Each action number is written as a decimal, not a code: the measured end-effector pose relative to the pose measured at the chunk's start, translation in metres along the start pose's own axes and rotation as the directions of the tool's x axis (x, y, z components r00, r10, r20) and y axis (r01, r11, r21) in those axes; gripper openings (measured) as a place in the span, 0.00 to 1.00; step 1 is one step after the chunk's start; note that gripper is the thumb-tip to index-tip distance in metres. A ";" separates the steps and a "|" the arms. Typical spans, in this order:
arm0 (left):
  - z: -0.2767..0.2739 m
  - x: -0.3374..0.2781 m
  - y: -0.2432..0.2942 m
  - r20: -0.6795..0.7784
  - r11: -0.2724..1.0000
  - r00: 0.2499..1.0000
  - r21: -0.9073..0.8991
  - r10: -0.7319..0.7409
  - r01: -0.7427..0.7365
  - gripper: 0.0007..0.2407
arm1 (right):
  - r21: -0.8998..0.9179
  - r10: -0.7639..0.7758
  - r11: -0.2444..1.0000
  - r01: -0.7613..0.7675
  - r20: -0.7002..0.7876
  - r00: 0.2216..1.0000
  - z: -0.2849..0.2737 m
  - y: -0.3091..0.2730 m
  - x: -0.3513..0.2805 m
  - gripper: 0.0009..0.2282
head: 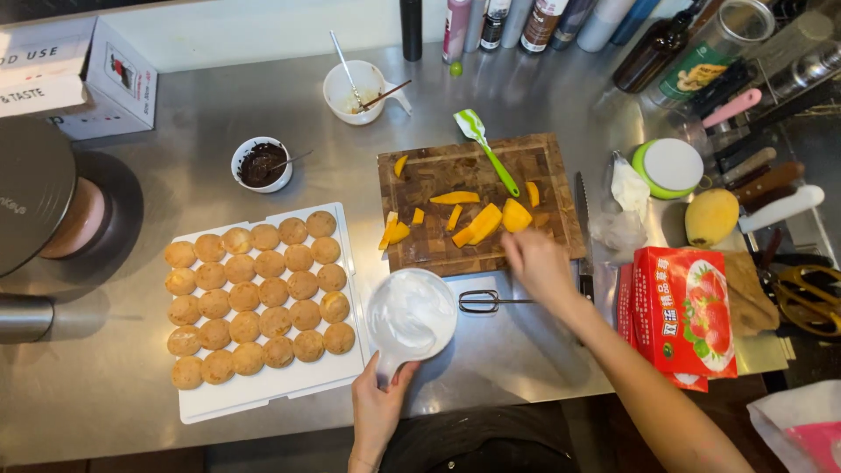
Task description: The person scoops whipped cream from a large bowl into a plastic measuring cup using a spatula, places the bowl of cream into a lower refrigerator, wipes a whisk clean with a paper towel, and then uses a handheld cream dispenser to add more whipped cream into the measuring cup. A tray of baked pastry shells and cut mango pieces sit on the steel worktable.
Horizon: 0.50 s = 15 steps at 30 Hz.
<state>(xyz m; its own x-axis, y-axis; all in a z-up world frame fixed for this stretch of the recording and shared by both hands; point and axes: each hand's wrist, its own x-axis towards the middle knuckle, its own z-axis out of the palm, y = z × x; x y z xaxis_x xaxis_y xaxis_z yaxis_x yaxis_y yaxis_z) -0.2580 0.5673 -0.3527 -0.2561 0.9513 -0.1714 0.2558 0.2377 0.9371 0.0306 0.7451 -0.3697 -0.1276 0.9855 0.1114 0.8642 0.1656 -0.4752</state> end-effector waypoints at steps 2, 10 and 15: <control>-0.001 0.002 -0.019 0.095 0.999 0.995 0.015 -0.043 0.041 0.13 | -0.112 -0.046 0.992 0.057 0.102 0.994 0.021 0.013 -0.062 0.09; 0.030 0.030 -0.101 0.311 0.997 0.950 0.060 0.036 -0.058 0.16 | -0.328 0.178 0.937 -0.121 0.148 0.973 0.015 0.025 -0.137 0.07; 0.055 0.041 -0.137 0.228 0.834 0.881 0.292 0.414 -0.468 0.24 | 0.021 0.264 0.965 -0.263 -0.093 0.960 -0.095 -0.010 -0.119 0.08</control>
<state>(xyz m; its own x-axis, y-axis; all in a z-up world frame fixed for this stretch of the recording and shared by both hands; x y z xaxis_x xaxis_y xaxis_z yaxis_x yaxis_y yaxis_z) -0.2523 0.5843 -0.5043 0.0930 0.9814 0.1677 0.6053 -0.1894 0.7731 0.0831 0.6227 -0.2952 0.1506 0.9866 0.0626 0.8568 -0.0986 -0.5062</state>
